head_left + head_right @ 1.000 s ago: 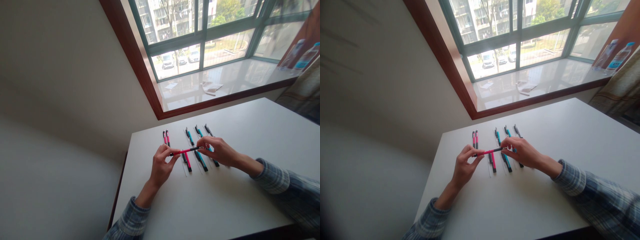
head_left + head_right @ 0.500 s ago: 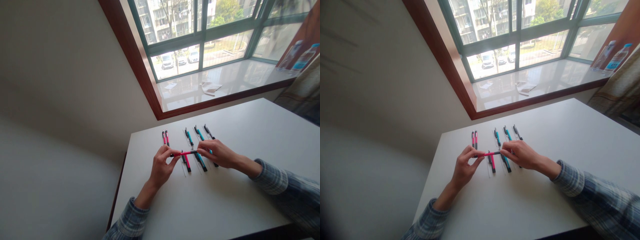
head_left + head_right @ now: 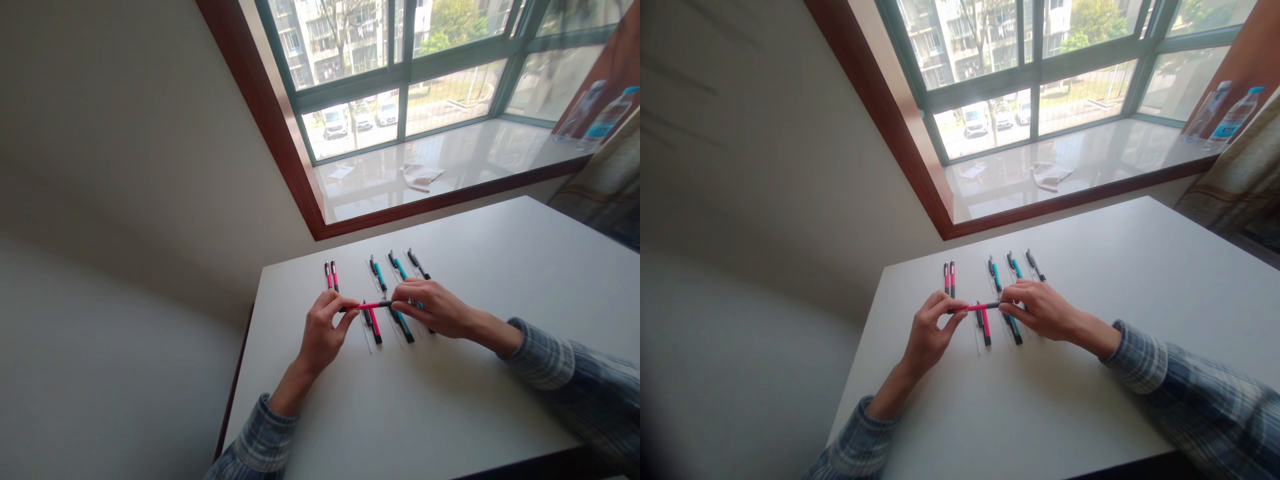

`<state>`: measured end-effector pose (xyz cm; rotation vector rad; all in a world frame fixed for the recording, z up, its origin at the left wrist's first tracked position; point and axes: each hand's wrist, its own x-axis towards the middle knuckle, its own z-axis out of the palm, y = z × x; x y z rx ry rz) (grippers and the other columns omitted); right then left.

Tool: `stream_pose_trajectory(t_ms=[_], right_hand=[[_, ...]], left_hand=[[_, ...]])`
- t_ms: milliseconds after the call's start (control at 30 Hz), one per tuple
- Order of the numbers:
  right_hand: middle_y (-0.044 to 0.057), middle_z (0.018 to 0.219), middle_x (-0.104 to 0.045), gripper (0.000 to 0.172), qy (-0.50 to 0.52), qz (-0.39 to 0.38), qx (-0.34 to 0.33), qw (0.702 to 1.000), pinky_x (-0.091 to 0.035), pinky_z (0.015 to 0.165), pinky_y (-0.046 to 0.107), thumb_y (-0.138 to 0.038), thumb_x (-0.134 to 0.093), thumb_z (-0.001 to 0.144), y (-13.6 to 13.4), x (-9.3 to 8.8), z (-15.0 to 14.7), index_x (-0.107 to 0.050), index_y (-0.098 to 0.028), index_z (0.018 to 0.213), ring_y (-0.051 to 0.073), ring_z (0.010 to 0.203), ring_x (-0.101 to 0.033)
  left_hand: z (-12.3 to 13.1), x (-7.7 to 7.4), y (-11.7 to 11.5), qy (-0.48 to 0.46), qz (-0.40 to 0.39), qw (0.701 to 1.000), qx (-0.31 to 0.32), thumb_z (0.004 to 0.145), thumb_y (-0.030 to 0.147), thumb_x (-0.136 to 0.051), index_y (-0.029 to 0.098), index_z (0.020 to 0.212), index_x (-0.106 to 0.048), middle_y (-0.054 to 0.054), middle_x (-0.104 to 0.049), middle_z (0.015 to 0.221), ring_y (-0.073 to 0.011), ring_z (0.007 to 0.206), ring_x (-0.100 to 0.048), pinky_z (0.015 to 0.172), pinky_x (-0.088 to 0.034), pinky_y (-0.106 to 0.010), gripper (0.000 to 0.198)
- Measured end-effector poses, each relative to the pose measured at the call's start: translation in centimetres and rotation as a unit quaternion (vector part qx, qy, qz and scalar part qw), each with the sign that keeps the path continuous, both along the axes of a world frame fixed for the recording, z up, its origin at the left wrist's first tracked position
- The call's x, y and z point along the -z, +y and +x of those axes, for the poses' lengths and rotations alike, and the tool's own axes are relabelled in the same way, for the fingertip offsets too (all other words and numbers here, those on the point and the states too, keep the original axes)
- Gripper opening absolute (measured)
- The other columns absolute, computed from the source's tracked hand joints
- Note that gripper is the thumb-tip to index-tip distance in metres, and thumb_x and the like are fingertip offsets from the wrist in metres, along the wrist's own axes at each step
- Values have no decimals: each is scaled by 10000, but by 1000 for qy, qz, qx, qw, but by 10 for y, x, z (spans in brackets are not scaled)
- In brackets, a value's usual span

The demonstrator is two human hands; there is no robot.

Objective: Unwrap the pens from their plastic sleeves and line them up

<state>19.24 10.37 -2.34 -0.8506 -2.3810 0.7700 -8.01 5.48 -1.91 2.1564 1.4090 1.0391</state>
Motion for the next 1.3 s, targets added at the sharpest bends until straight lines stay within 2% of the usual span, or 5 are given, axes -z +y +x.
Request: stream_pose_trajectory(t_ms=[300,467,667,967,1300], right_hand=[[30,733,-600,449,18,-39,17,999,-387,684,296,-470,-431,1080,-1,-5,0,-623,-188,788,172,703,-517],[36,762,-661,523,99,-180,0,979,-417,653,265,-568,-462,1048,5,-5,5,-708,-161,831,163,700,-566],[39,771,-642,543,116,-211,-59,969,-422,672,262,-587,-500,1030,5,-6,6,-772,-142,875,162,721,-551],[42,817,-603,459,68,-303,-236,921,-446,675,259,-555,-580,1003,-2,-25,7,-830,-170,1009,156,745,-546],[65,901,-723,392,60,-365,-158,915,-488,681,256,-501,-688,943,-7,-27,-13,-773,-162,1122,165,785,-613]], left_hand=[[-2,-7,0,-115,-126,985,23,923,415,-725,210,1033,-803,-84,-716,928,-217,861,-640,792,-515,-342,245],[-10,-10,-2,-340,-269,893,119,879,633,-696,157,1281,-724,-101,-737,833,-224,805,-676,795,-528,-370,624],[-10,-10,-5,-442,-317,826,149,897,597,-698,176,1019,-758,-50,-655,644,-205,719,-631,771,-502,-389,442],[-14,-12,-4,-407,-344,827,176,897,608,-688,189,823,-688,-18,-560,529,-195,657,-580,722,-474,-352,425],[-23,-13,11,-439,-287,848,80,954,588,-597,165,1299,-665,-16,-590,683,-156,666,-564,725,-484,-321,550]])
